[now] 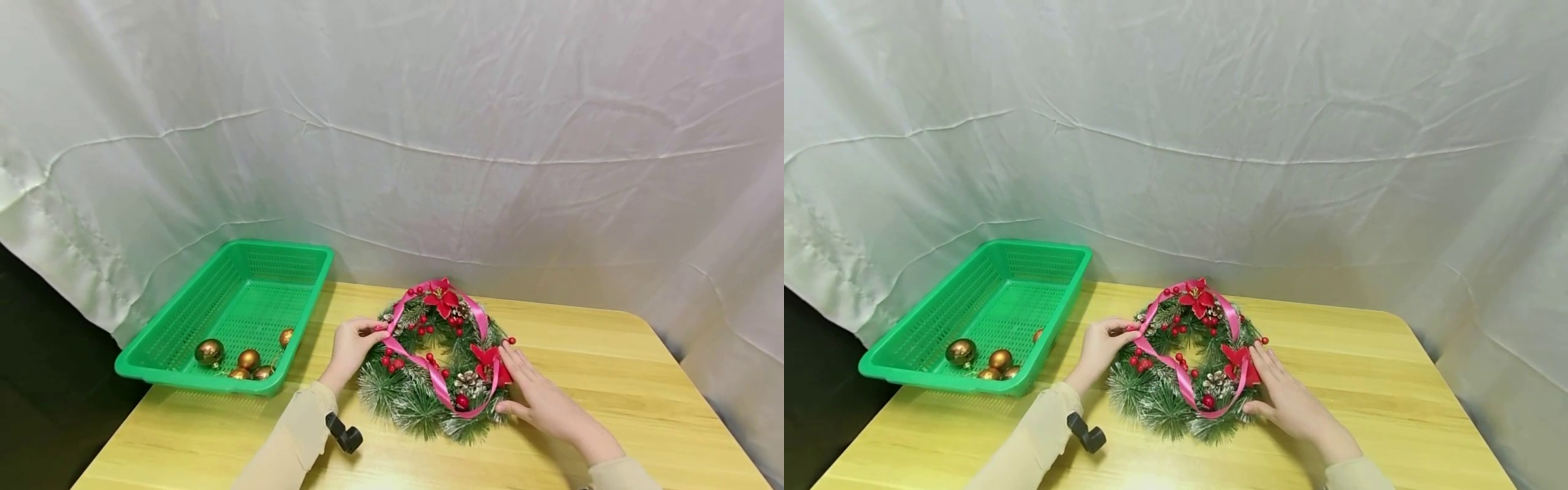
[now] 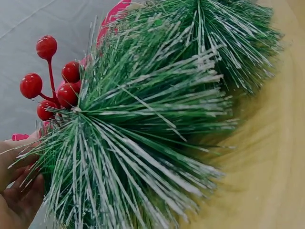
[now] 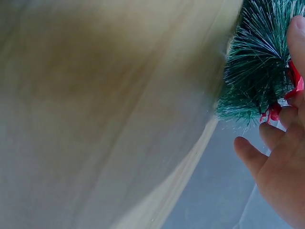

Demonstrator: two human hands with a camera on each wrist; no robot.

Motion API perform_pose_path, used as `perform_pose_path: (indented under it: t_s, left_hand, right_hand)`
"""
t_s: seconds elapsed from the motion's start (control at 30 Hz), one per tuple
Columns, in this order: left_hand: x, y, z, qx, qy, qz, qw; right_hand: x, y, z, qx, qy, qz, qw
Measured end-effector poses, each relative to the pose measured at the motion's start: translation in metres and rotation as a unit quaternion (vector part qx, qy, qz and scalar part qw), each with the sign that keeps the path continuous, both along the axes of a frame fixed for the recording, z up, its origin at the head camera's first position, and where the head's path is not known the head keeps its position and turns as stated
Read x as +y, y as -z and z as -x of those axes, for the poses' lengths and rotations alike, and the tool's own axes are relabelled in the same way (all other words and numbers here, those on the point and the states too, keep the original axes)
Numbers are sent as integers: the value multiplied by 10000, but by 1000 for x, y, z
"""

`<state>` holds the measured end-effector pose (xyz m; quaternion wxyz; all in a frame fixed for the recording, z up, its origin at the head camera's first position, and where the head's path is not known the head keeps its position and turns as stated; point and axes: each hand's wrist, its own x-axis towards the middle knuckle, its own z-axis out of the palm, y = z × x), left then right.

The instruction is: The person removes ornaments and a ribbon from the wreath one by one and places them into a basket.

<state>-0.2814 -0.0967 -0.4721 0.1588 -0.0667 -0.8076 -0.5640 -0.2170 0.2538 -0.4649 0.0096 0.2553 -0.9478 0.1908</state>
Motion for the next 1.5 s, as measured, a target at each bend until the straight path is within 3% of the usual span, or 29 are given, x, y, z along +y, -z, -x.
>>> perform_pose_path:
  t_s: [0.63,0.83,1.23,1.5]
  left_hand:
    - [4,-1,-1,116,-135,919,9956]
    - [2,1,1,201,-39,905,9957]
    - [0,-1,0,215,-156,719,9971]
    - [0,-3,-1,83,-224,1034,9944]
  right_hand:
    - [0,-1,-2,-93,17,86,9999]
    - [1,-1,-2,-50,-3,91,9999]
    - [0,0,-3,-88,21,118,9999]
    - [0,0,-2,-131,71,124,9998]
